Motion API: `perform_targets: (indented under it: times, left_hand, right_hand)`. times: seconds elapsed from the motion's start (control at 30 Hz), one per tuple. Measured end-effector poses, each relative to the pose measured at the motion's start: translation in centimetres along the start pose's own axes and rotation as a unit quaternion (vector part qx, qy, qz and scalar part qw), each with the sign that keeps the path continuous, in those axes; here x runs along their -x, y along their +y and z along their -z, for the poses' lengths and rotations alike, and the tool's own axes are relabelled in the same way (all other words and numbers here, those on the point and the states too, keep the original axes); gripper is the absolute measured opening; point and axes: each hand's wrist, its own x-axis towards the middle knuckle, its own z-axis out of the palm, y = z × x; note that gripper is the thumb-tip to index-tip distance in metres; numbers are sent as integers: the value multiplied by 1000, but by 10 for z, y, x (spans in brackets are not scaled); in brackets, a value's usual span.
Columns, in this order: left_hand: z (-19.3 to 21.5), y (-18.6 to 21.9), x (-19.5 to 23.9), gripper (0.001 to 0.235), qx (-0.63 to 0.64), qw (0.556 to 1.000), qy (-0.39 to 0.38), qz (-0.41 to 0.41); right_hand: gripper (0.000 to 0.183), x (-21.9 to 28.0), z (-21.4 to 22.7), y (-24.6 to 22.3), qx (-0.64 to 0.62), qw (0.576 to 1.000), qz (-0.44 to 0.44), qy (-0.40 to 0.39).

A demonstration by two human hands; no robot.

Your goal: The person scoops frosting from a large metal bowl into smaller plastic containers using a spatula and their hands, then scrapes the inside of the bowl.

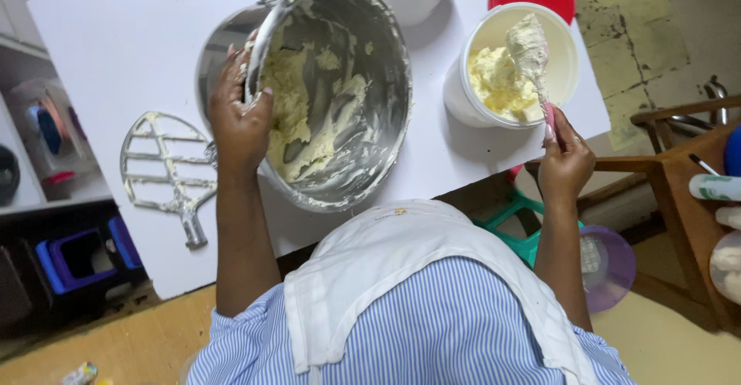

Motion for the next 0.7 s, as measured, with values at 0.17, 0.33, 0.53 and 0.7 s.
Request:
perform_targets:
  times: [0.17,0.33,0.53,0.7]
  left_hand:
    - [-26,12,2,53,6,990,4,141]
    - [-41,9,2,59,-9,991,-27,134]
    - [-41,14,17,58,-9,997,-35,66]
    - [-29,28,26,65,0,995,-50,83]
  right_hand:
    - [38,-14,-36,-57,-94,977,8,-189]
    - [58,-26,-119,-83,130,943,191,-238]
    - [40,-35,-219,-66,344,869,210,-288]
    - [34,-4,-230,-94,182,784,125,-580]
